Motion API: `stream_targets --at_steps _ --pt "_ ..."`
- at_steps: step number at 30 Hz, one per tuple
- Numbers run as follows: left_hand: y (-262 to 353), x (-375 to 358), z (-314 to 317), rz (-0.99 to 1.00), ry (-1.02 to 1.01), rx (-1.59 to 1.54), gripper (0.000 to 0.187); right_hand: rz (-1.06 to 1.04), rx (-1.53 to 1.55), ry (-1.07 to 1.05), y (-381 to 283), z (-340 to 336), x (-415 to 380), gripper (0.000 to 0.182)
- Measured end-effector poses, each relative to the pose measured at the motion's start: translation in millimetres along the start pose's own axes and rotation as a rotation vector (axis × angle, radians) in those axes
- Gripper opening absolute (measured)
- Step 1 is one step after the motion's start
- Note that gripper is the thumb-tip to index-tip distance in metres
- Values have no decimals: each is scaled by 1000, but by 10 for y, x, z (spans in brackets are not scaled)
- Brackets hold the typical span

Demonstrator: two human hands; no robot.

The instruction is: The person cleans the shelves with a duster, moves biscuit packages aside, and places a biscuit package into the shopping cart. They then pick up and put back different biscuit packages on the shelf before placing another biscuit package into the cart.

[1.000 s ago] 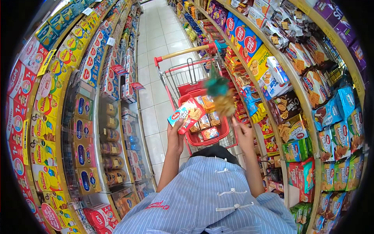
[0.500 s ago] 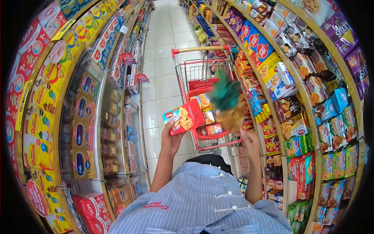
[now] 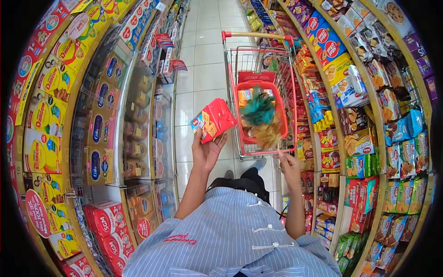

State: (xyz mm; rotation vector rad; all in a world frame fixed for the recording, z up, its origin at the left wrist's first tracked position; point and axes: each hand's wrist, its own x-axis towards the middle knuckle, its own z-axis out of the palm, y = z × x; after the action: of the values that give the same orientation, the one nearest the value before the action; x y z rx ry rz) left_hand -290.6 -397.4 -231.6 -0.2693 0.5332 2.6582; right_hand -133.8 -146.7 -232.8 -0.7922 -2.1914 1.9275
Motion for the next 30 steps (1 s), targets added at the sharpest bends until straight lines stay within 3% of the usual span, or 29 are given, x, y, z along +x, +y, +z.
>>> stream_targets --at_steps 7,9,11,13,15,17,18,19,21,22,25,26,27,29,30 --pt "45 -112 13 1 -19 52 55 76 149 -294 -89 350 -179 35" --pt "47 -135 -76 -19 -26 3 57 78 116 -241 25 377 -134 35" --pt "47 -109 -183 -36 -34 -47 58 -47 -129 -94 43 369 -96 36" --pt "36 -75 -285 -100 -140 -46 59 48 -25 -83 -70 321 -157 36" --pt "10 -159 -117 -49 -105 -35 57 117 288 -246 -159 267 -214 32" --pt "2 -179 -184 -157 -222 -278 59 42 165 -346 -152 314 -205 30" --pt "-23 -126 -293 -186 -383 -417 60 -32 43 -444 -130 340 -186 29" --pt "-55 -119 -412 -186 -383 -418 60 -31 43 -445 -38 364 -135 29" --pt "-95 -246 -220 -153 -297 -307 63 -224 -65 -153 173 406 -21 27" --pt "-91 -322 68 -152 -73 -267 64 -195 -90 -77 81 384 -35 27" --pt "-106 -390 83 -186 -214 -305 64 -41 25 -151 -123 280 -168 27" --pt "-118 -343 -321 -253 -378 -416 61 -43 55 -289 -117 218 -235 28" --pt "-109 -372 -273 -253 -290 -317 60 -42 55 -287 -92 238 -259 28" --pt "-126 -402 -110 -234 -306 -207 59 -175 4 -504 26 296 -277 28" --pt "-144 -430 -7 -216 -291 -101 58 -162 -98 -391 144 309 -237 28"
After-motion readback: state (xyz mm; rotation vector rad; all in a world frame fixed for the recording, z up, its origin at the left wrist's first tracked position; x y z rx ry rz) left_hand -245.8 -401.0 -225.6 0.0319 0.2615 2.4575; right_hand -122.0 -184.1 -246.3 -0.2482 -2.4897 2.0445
